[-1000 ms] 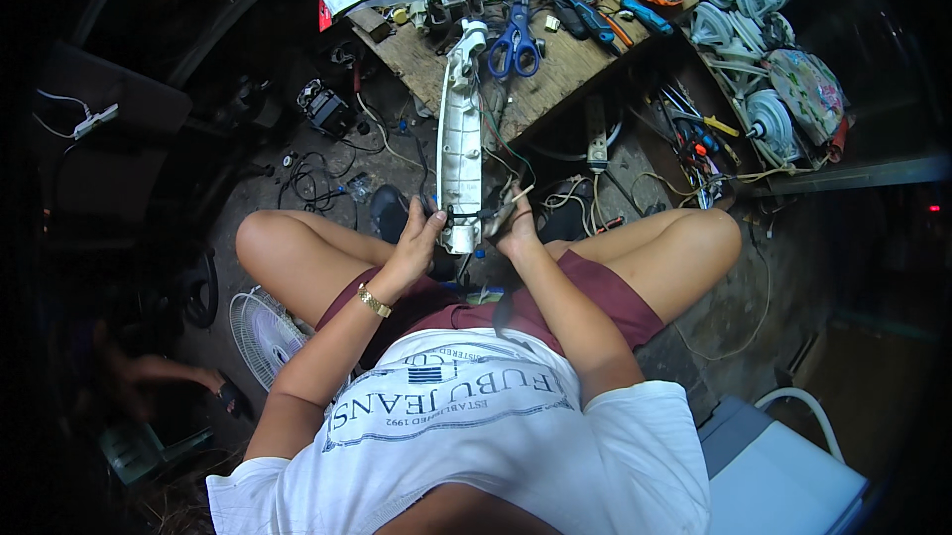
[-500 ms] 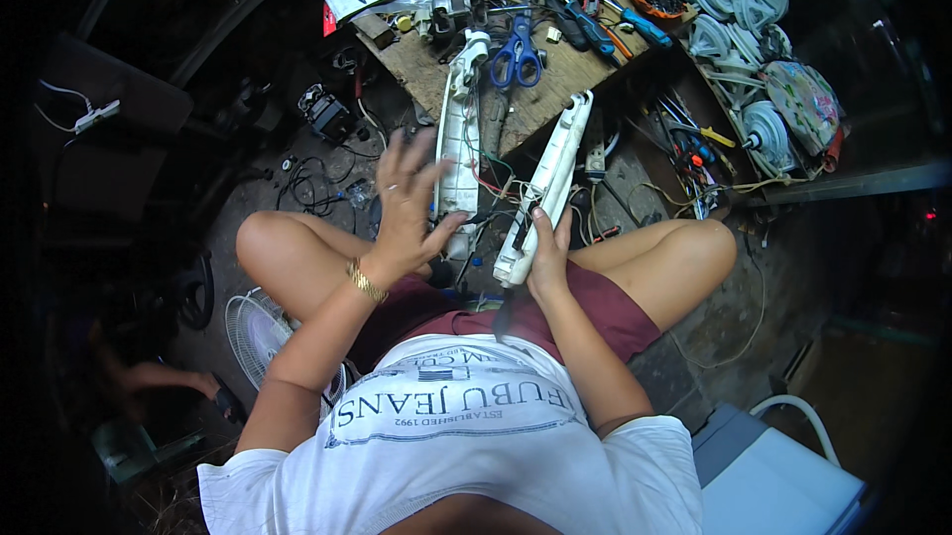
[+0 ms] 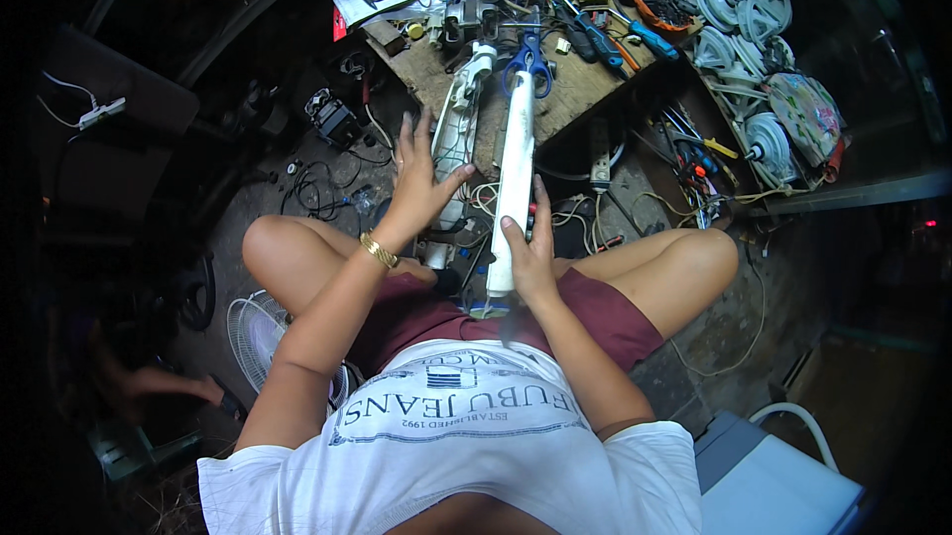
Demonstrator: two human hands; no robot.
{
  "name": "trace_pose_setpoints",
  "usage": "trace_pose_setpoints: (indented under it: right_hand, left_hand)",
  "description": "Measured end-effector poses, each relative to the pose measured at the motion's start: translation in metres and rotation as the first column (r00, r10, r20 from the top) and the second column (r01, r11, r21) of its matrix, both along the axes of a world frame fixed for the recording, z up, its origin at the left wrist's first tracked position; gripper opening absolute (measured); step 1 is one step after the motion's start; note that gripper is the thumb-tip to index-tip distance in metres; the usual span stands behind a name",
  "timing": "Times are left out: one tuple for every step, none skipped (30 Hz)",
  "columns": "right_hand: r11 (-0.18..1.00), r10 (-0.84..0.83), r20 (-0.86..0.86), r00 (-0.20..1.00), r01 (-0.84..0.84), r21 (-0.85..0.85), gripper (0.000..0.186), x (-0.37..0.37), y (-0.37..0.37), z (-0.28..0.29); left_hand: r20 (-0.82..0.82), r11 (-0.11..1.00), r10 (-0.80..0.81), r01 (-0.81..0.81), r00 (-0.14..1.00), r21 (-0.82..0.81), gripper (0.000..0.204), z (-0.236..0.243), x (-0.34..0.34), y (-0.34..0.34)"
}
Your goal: The person uses a screwdriver and pliers to disassemble a white handheld appliance, handling the internal wiring and plastic housing while sitting on the floor.
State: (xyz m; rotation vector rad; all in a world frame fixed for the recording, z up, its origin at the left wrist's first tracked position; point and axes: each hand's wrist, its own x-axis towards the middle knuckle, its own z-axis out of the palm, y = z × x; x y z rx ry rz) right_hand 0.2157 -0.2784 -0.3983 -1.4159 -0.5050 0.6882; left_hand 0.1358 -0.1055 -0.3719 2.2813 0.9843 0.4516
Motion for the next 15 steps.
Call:
trace_pose_setpoints:
  right_hand:
    - [1.0,0.015,0.043,0.999,-0.014,-0.021,0.07,-0.001,0.002,0.001]
    - [1.0,0.004,0.035,0.999,-0.004,-0.002,0.069,-0.003,0.005,0.005]
    - [1.0,0.014,0.026,1.0,-0.014,-0.01,0.069,-0.006,0.008,0.005]
    - [1.0,0.025,0.018,1.0,-0.024,-0.018,0.069,-0.008,0.01,0.004]
    - [0.999,0.02,0.006,1.0,-0.02,-0.03,0.068,-0.01,0.011,-0.001]
    - [1.0,0.012,-0.069,0.998,-0.013,-0.014,0.068,-0.011,0.013,-0.01]
    - [1.0,0.001,-0.076,0.997,-0.001,-0.009,0.068,-0.013,0.014,-0.016]
    - [1.0,-0.005,-0.085,0.996,0.005,-0.002,0.068,-0.017,0.017,-0.016]
    - [1.0,-0.01,-0.093,0.996,0.011,0.005,0.068,-0.02,0.02,-0.017]
    - [0.999,0.002,-0.142,0.99,0.003,0.036,0.067,-0.023,0.023,-0.017]
    - [0.999,0.003,-0.145,0.989,0.003,0.041,0.067,-0.025,0.025,-0.017]
    - [0.999,0.005,-0.147,0.989,0.002,0.047,0.067,-0.027,0.028,-0.018]
    - [0.999,0.006,-0.149,0.989,0.001,0.053,0.067,-0.029,0.031,-0.018]
    - [0.999,0.009,-0.159,0.987,-0.002,0.045,0.067,-0.031,0.034,-0.018]
    - [0.999,0.001,-0.137,0.991,0.004,0.038,0.067,-0.032,0.036,-0.019]
  left_hand:
    - [0.018,0.99,-0.013,0.015,1.0,-0.138,0.102,-0.011,-0.002,0.01]
    - [0.039,0.961,-0.026,0.036,0.999,-0.273,0.106,-0.019,-0.002,0.018]
    - [0.062,0.915,-0.034,0.056,0.997,-0.4,0.11,-0.029,-0.003,0.026]
    - [0.127,0.91,-0.056,0.103,0.99,-0.402,0.106,-0.042,-0.004,0.034]
    - [0.127,0.939,-0.049,0.089,0.991,-0.331,0.1,-0.038,-0.001,0.031]
    - [0.129,0.963,-0.041,0.073,0.991,-0.258,0.093,-0.035,0.0,0.026]
    - [0.131,0.981,-0.031,0.055,0.991,-0.183,0.087,-0.031,0.001,0.02]
    - [0.143,0.985,-0.039,0.062,0.989,-0.16,0.081,-0.03,-0.001,0.016]
    - [0.154,0.988,-0.046,0.067,0.987,-0.136,0.074,-0.029,-0.003,0.012]
    - [0.165,0.991,-0.052,0.071,0.985,-0.112,0.068,-0.028,-0.004,0.01]
    - [0.132,0.986,-0.048,0.068,0.99,-0.151,0.064,-0.023,-0.004,0.009]
    - [0.099,0.98,-0.044,0.062,0.994,-0.189,0.06,-0.018,-0.003,0.007]
    - [0.065,0.972,-0.042,0.056,0.997,-0.227,0.056,-0.014,-0.003,0.007]
    - [0.115,0.984,-0.052,0.071,0.992,-0.164,0.051,-0.015,-0.004,0.006]
    - [0.121,0.981,-0.053,0.074,0.991,-0.177,0.049,-0.016,-0.006,0.006]
